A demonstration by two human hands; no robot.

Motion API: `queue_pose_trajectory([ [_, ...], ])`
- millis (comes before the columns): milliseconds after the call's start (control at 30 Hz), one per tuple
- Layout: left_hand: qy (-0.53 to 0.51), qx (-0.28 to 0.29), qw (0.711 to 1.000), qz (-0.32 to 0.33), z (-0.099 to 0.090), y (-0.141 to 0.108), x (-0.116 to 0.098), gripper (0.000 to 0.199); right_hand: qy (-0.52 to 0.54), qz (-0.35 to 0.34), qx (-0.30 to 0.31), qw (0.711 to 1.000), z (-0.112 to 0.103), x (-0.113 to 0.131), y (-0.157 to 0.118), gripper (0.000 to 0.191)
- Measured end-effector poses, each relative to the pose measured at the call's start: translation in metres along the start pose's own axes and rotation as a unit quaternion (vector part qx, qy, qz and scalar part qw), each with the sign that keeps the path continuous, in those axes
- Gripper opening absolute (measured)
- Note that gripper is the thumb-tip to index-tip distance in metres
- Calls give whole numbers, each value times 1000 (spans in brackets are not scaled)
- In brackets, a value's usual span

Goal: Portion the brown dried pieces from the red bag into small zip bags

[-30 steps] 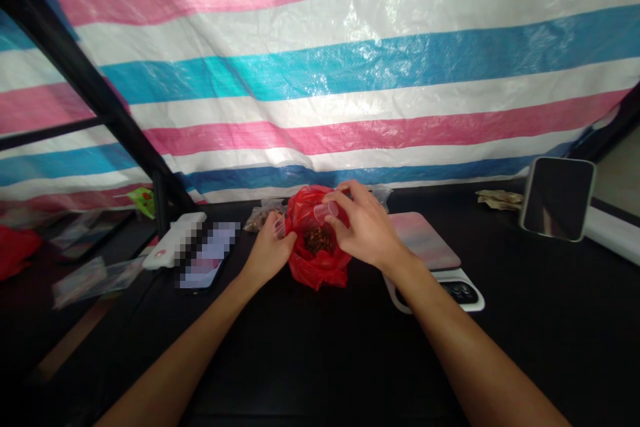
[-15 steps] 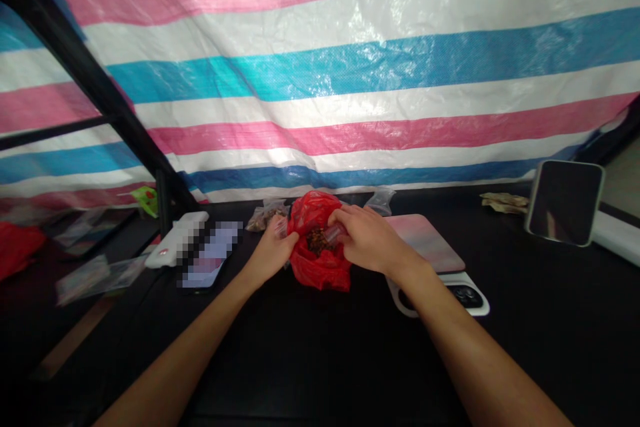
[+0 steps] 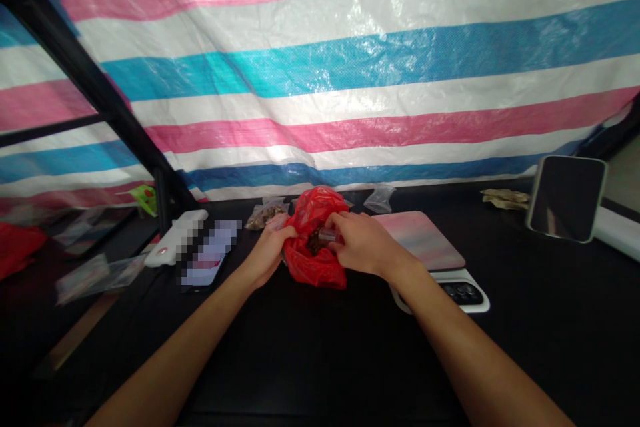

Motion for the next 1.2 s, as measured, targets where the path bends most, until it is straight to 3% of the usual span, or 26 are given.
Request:
queue_pose_trajectory([
  [100, -78, 55, 993, -65, 10, -2, 8, 16, 13, -20, -4, 1000, -1, 4, 1, 22],
  [267, -131, 98, 983, -84, 20, -8, 5, 18, 17, -65, -10, 998, -3, 15, 3, 30],
  [500, -158, 93, 979, -83, 23, -8, 7, 28, 38, -87, 0, 995, 1, 34, 7, 29],
  [600, -101, 45, 993, -50, 9, -1, 6, 25, 30, -83, 12, 996, 5, 37, 7, 32],
  [700, 47, -56, 997, 14, -17, 4, -1, 23, 9, -66, 17, 998, 6, 34, 6, 34],
  [800, 147, -72, 986, -17, -24, 7, 5, 16, -2, -62, 19, 998, 7, 34, 6, 34],
  [867, 120, -27, 990, -63, -17, 6, 14, 9, -3, -69, 18, 997, 7, 36, 6, 32],
  [1000, -35, 70, 989, -123, 5, -1, 19, 7, 8, -79, 10, 997, 6, 41, 6, 32],
  [1133, -123, 59, 968, -212, 4, -2, 33, 9, 52, -56, 12, 997, 9, 32, 6, 25],
  [1200, -152, 64, 961, -223, 3, -1, 34, 11, 73, -34, 13, 997, 11, 23, 5, 21],
])
Point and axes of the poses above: each hand's wrist, its own y-axis towards the middle knuckle, its own z-axis out of the palm, x = y × z, the point moved 10 cm from there along y, towards the middle knuckle, and after that the axes turned 14 degrees about -z, right-handed, at the moved point
